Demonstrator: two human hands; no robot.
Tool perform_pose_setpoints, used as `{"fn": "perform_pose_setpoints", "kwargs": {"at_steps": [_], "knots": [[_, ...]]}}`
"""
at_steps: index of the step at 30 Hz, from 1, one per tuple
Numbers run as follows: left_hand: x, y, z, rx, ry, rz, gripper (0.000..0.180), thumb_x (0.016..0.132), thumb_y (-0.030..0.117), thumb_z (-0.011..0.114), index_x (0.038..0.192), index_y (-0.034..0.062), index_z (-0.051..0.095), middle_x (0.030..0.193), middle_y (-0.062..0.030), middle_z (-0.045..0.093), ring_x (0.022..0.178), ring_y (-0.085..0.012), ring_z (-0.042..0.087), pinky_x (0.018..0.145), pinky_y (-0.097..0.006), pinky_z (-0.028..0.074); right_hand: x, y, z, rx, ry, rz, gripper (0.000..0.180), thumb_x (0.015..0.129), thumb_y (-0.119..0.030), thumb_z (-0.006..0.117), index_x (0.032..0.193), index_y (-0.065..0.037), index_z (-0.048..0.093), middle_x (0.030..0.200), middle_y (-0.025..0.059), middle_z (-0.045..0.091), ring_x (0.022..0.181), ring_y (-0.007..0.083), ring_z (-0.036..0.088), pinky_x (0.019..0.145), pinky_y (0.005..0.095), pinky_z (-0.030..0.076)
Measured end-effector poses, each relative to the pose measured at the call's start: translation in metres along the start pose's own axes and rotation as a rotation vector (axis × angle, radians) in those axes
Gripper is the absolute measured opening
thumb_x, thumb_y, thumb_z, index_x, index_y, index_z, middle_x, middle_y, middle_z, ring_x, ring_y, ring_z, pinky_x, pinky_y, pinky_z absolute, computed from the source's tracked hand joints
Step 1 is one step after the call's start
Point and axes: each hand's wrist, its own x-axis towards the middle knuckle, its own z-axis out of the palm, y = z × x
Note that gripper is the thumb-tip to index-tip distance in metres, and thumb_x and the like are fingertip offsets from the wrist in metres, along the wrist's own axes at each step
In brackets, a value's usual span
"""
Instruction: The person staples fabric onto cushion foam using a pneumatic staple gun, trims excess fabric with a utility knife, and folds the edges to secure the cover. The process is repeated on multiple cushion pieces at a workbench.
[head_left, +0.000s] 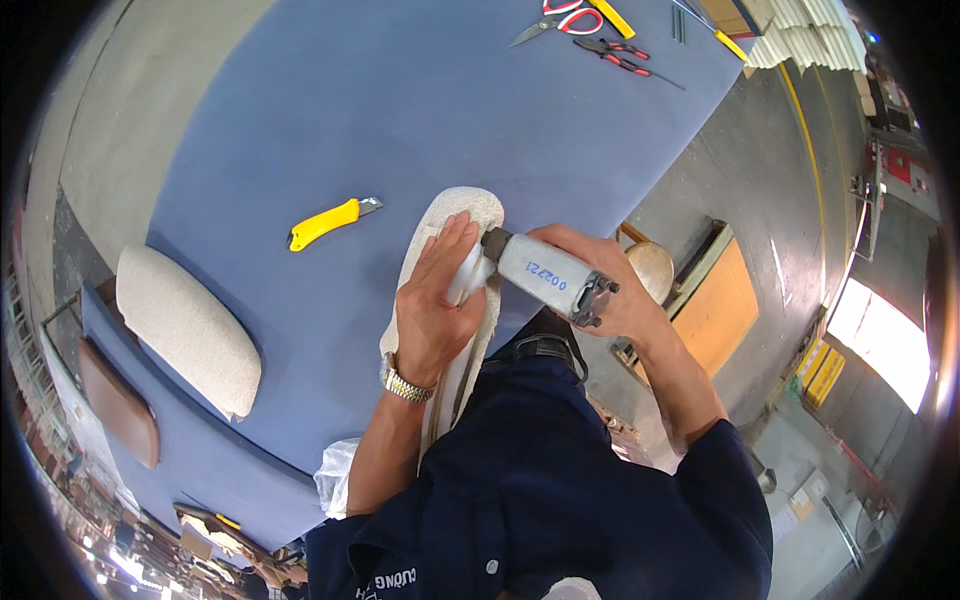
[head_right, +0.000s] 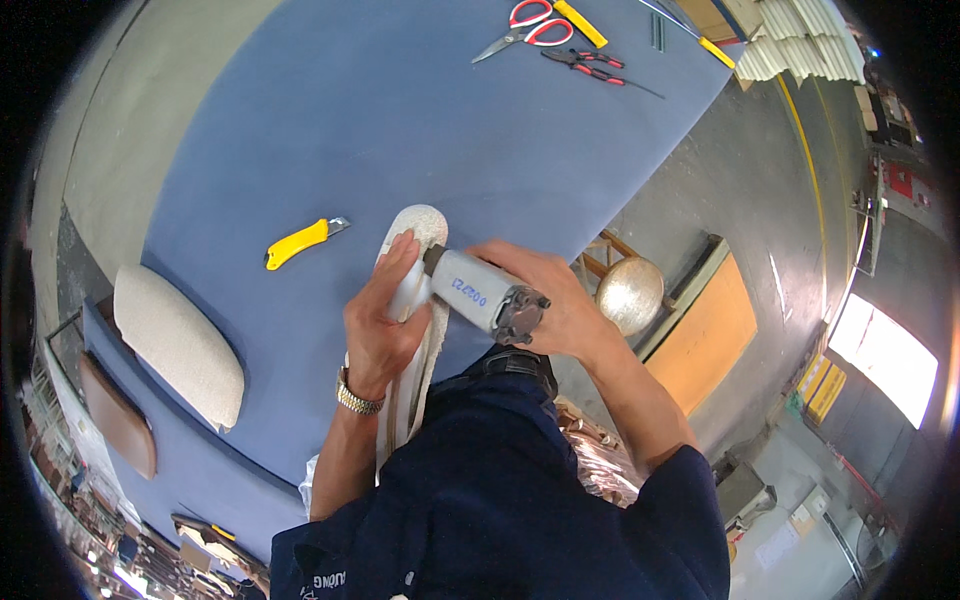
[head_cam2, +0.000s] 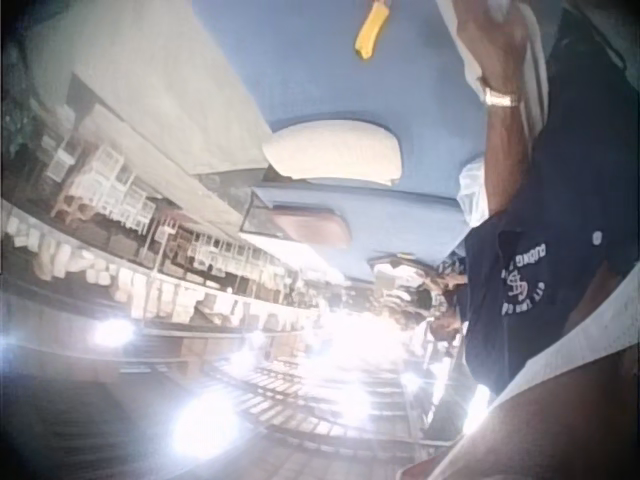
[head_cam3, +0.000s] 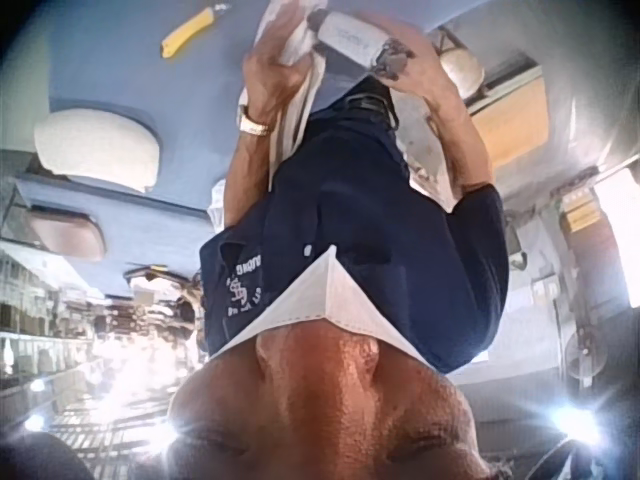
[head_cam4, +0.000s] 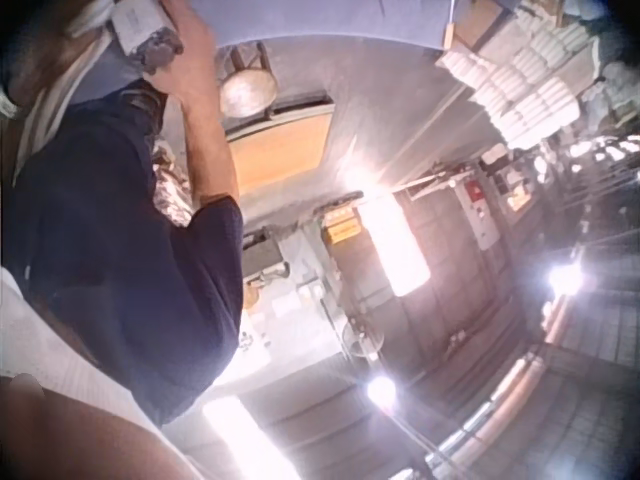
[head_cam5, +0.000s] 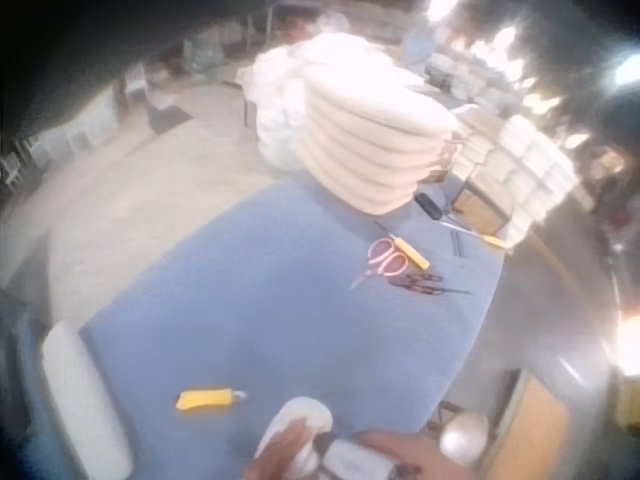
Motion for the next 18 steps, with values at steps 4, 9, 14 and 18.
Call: {"fn": "perform_pose_setpoints", "kwargs": {"at_steps": [4,9,14,18], "knots": [[0.003,0.005,0.0,0.013,-0.031,-0.014,0.068,0.074,-0.005,0.068,0.142,0.0041,0.061,0.147,-0.0188,0.06,0.139,-0.0335,0.055,0.119,-0.046,0.04,0.008,-0.014,-0.005,-0.043,-0.047,0.115,0.054,0.073,-0.021,0.078,0.122,-0.005,0.062,0.108,0.0176,0.07,0.102,0.0409,0.069,0.086,0.0426,0.055],[0.003,0.002,0.001,0.019,-0.031,-0.033,0.071,0.075,-0.004,0.068,0.145,0.0044,0.057,0.149,-0.0176,0.058,0.14,-0.0307,0.054,0.12,-0.047,0.04,0.013,-0.017,-0.001,-0.049,-0.049,0.144,0.054,0.072,-0.019,0.079,0.121,-0.005,0.062,0.106,0.018,0.07,0.1,0.0414,0.069,0.086,0.0428,0.055],[0.007,0.01,0.004,0.048,-0.07,-0.106,0.09,0.074,-0.002,0.069,0.158,0.0035,0.037,0.165,-0.0209,0.034,0.147,-0.0377,0.042,0.117,-0.044,0.043,0.021,-0.022,-0.013,0.027,-0.092,0.134,0.053,0.072,-0.015,0.079,0.121,-0.004,0.062,0.105,0.0186,0.07,0.099,0.0417,0.069,0.086,0.0427,0.055],[0.007,0.008,0.008,0.1,-0.102,-0.089,0.099,0.073,0.0,0.07,0.162,0.0032,0.027,0.169,-0.0232,0.022,0.149,-0.0426,0.038,0.115,-0.043,0.044,0.013,-0.015,-0.006,-0.035,-0.057,0.159,0.055,0.069,-0.014,0.08,0.12,-0.003,0.062,0.104,0.019,0.07,0.099,0.0413,0.07,0.086,0.0425,0.054]]}}
